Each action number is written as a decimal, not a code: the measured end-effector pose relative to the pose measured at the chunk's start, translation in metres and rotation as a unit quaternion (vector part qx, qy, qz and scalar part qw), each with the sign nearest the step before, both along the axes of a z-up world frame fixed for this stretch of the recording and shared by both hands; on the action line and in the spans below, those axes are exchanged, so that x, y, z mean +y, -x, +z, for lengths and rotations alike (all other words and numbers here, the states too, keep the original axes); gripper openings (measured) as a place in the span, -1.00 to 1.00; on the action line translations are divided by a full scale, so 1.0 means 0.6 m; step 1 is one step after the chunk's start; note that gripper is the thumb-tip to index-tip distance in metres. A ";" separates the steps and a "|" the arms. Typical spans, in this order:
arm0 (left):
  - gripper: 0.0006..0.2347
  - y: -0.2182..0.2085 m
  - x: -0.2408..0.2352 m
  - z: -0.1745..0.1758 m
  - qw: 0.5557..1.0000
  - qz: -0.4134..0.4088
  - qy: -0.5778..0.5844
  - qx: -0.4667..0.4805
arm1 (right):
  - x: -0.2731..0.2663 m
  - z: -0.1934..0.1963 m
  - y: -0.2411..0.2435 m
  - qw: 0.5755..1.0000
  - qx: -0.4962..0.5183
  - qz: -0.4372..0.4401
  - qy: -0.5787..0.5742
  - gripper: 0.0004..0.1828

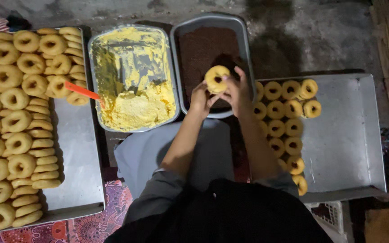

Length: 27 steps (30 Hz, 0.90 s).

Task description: The person repeatedly picks plain donuts from a tray, splits them open, fills the center with a yellow cream using their fingers, and then places the filled donuts into a tray of dark crumbs. The finished donuts are arranged on a separate tray.

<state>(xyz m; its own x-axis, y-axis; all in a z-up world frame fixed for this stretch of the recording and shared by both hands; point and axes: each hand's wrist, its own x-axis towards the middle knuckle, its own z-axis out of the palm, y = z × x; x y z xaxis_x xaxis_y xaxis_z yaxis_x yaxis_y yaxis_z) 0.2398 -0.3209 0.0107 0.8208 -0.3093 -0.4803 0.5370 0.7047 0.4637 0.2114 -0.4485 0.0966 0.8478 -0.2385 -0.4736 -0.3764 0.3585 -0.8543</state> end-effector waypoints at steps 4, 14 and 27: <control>-0.62 0.015 -0.009 0.084 0.956 -0.186 -0.226 -0.017 | -0.115 -0.112 0.035 0.940 -0.334 0.068 -0.020 -0.42; -0.63 0.197 0.318 0.073 0.703 0.176 -0.628 -0.285 | -0.521 -0.138 0.275 0.936 -0.156 -0.317 -0.005 -0.58; -0.75 0.534 0.669 -0.035 0.597 0.401 -0.694 -0.036 | -0.512 -0.178 0.294 0.981 0.012 -0.192 -0.034 -0.50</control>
